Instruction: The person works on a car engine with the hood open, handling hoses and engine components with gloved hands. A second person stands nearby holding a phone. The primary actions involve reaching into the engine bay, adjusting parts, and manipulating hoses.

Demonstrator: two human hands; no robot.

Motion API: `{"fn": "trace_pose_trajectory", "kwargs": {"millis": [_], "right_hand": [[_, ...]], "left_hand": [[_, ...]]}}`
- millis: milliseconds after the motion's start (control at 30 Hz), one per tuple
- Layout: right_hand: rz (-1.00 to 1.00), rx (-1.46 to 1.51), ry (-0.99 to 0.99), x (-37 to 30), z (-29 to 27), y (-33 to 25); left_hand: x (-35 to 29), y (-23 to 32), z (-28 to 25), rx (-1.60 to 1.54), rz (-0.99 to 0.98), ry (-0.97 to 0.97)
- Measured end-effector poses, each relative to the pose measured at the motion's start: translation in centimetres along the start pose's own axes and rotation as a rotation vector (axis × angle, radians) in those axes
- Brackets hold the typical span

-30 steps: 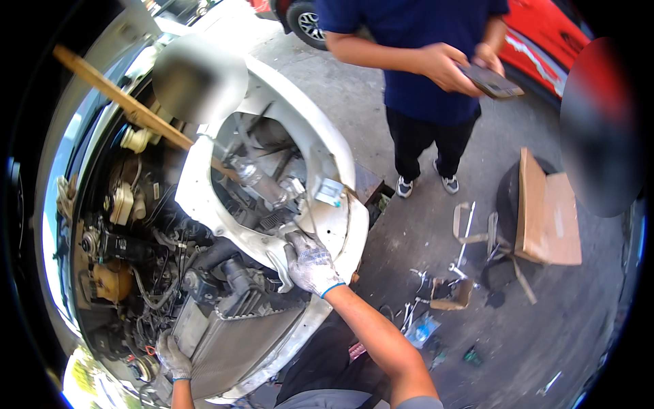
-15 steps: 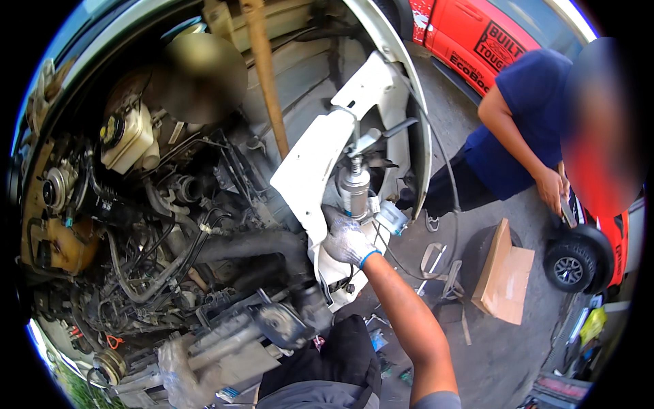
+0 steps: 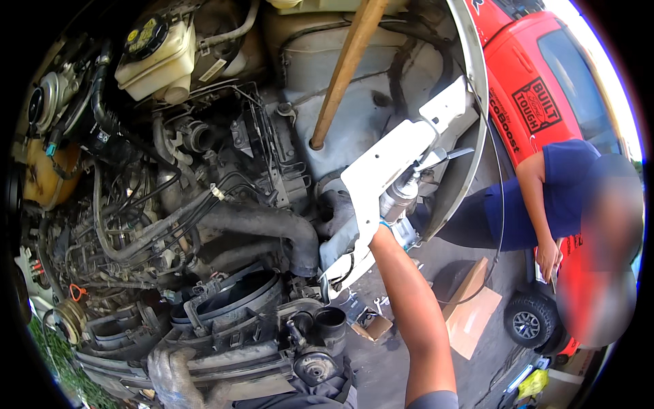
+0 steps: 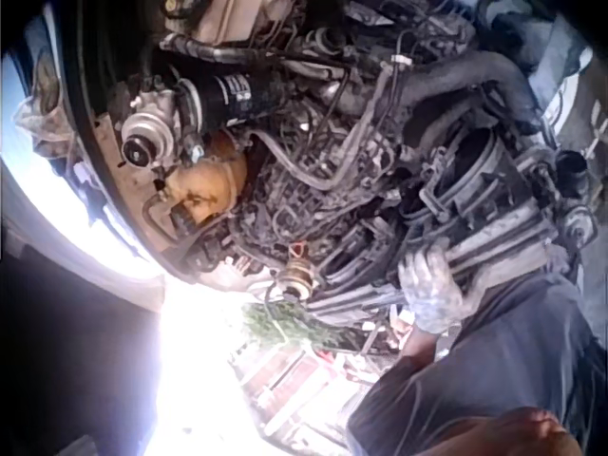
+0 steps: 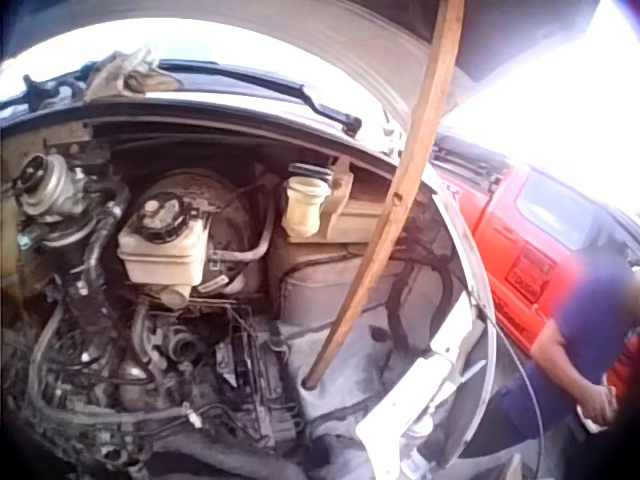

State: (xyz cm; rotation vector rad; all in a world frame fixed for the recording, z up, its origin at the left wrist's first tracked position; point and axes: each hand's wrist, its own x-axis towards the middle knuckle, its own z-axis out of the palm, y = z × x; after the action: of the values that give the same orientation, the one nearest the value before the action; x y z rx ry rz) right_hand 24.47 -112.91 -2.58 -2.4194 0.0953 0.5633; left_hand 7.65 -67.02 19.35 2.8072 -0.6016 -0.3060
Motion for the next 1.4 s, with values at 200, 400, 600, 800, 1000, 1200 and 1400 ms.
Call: {"fn": "trace_pose_trajectory", "kwargs": {"millis": [200,400,600,800,1000,1200,1400], "right_hand": [[0.142,-0.195,0.001,1.8,-0.6,-2.2],[0.159,0.1,0.249,2.8,1.6,-1.0],[0.293,0.497,0.552,2.4,-0.6,1.0],[0.063,0.633,0.491,-5.9,-1.7,-2.5],[-0.078,0.082,0.713,-17.9,11.3,2.2],[0.139,0.022,0.155,-16.0,21.7,9.7],[0.214,-0.027,-0.138,-15.1,23.0,12.5]], "left_hand": [[-0.1,0.7,0.3,0.021,-0.066,-0.005],[-0.2,1.0,0.8,-0.037,-0.101,0.07],[1.0,0.4,1.2,-0.047,-0.043,0.142],[0.7,-0.7,1.4,-0.078,-0.004,0.154],[0.7,-0.9,1.4,-0.093,-0.031,0.145],[1.1,-1.0,1.2,-0.087,0.003,0.141],[0.9,-1.0,1.3,-0.077,-0.008,0.175]]}}
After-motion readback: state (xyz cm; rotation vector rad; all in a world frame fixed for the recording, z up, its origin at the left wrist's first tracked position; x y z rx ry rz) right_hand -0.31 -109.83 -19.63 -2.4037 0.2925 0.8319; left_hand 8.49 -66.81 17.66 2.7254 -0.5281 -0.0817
